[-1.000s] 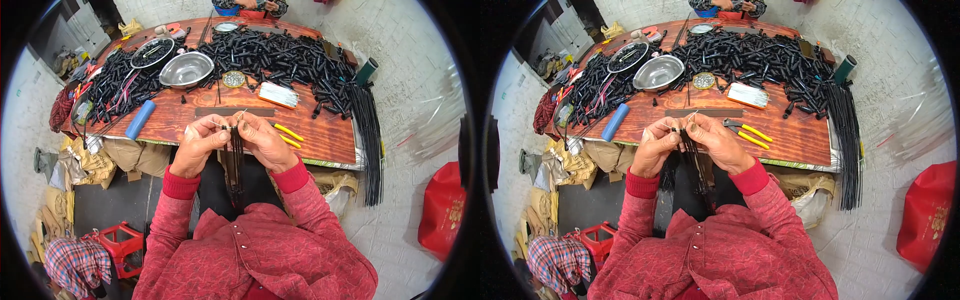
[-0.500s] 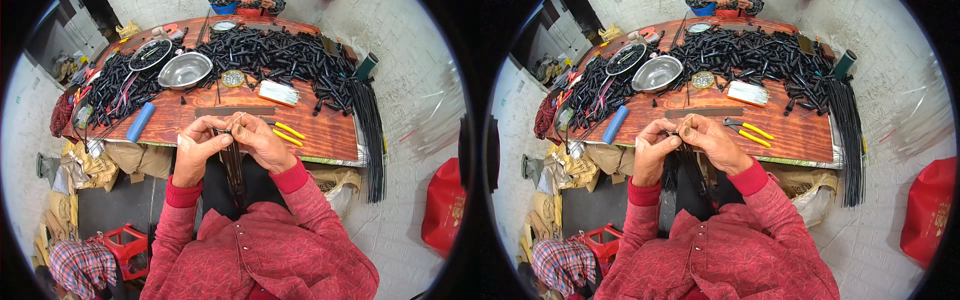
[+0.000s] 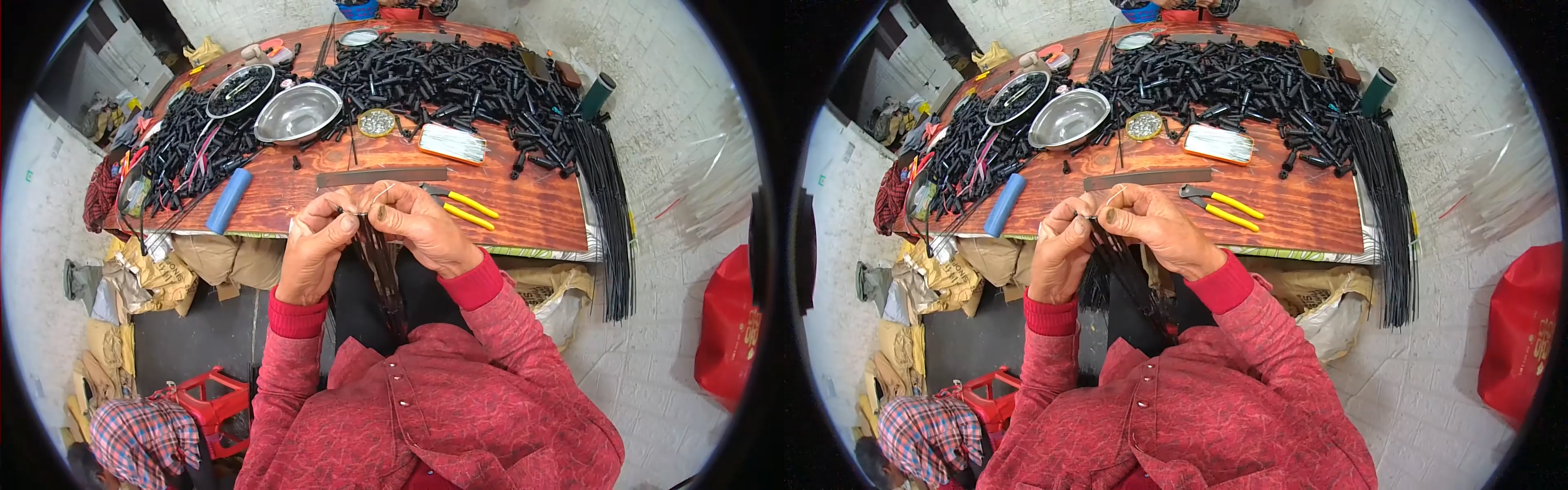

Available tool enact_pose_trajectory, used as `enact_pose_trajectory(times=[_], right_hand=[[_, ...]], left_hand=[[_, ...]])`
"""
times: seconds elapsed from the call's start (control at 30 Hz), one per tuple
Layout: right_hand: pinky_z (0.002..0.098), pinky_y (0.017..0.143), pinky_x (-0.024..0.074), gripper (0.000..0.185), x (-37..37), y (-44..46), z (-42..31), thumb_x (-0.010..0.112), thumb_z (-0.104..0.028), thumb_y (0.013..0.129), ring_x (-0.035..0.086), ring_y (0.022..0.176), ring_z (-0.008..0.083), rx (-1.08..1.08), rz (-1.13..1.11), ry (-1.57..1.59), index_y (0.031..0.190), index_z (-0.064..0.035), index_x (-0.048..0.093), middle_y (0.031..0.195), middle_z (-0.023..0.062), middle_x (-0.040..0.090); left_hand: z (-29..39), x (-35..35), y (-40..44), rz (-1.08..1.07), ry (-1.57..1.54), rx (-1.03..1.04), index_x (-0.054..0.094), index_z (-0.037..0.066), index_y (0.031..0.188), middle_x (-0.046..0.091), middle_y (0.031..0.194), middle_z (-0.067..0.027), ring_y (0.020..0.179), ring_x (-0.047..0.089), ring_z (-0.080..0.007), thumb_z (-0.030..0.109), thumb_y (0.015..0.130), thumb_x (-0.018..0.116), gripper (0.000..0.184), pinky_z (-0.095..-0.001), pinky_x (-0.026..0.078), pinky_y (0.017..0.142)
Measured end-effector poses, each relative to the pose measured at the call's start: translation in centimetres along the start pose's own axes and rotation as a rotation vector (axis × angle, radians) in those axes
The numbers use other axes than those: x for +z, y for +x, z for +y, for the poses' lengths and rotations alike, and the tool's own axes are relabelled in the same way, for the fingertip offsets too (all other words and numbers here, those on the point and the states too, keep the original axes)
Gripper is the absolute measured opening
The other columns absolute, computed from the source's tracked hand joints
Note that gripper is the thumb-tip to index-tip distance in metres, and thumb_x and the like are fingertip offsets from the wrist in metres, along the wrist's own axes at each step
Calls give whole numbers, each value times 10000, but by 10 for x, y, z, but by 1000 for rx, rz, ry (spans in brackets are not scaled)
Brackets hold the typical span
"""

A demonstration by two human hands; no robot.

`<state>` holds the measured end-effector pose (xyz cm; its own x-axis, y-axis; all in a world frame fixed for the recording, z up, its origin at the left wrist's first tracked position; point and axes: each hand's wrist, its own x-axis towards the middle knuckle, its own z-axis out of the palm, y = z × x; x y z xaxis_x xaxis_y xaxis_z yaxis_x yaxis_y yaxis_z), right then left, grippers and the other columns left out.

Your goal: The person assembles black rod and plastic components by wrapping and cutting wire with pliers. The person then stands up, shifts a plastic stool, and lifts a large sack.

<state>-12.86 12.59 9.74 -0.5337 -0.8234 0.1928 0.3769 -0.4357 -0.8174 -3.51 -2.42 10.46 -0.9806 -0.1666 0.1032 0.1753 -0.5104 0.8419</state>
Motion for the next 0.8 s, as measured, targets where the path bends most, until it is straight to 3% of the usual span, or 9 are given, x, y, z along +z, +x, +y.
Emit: enact_pose_trajectory(times=[0.17,0.37,0.6,0.8], right_hand=[[208,659,429,180,0,0,-3,698,-233,931,542,726,47,22,13,-18,927,-66,632,815,-32,609],[203,619,436,187,-12,5,0,736,-228,893,555,711,59,32,-104,-28,880,-70,636,802,-24,610],[216,587,462,188,-1,1,-17,763,-222,866,574,696,63,65,-71,-150,866,-72,650,792,-7,621],[234,639,541,310,-11,1,-19,658,-343,948,638,761,100,102,-96,-186,910,-35,667,857,25,657]], left_hand=[[6,9,-2,62,44,-49,639,50,997,598,926,32,776,525,-65,113,848,745,193,-204,381,684],[4,-8,2,-135,66,3,647,44,964,574,916,21,785,524,-80,100,839,744,169,-213,396,696],[3,2,-2,-51,-18,-54,652,50,904,529,859,27,765,501,-82,156,850,751,154,-219,378,667],[1,-4,-1,-122,-51,-68,651,64,900,522,852,27,757,494,-86,183,860,750,160,-223,366,650]])
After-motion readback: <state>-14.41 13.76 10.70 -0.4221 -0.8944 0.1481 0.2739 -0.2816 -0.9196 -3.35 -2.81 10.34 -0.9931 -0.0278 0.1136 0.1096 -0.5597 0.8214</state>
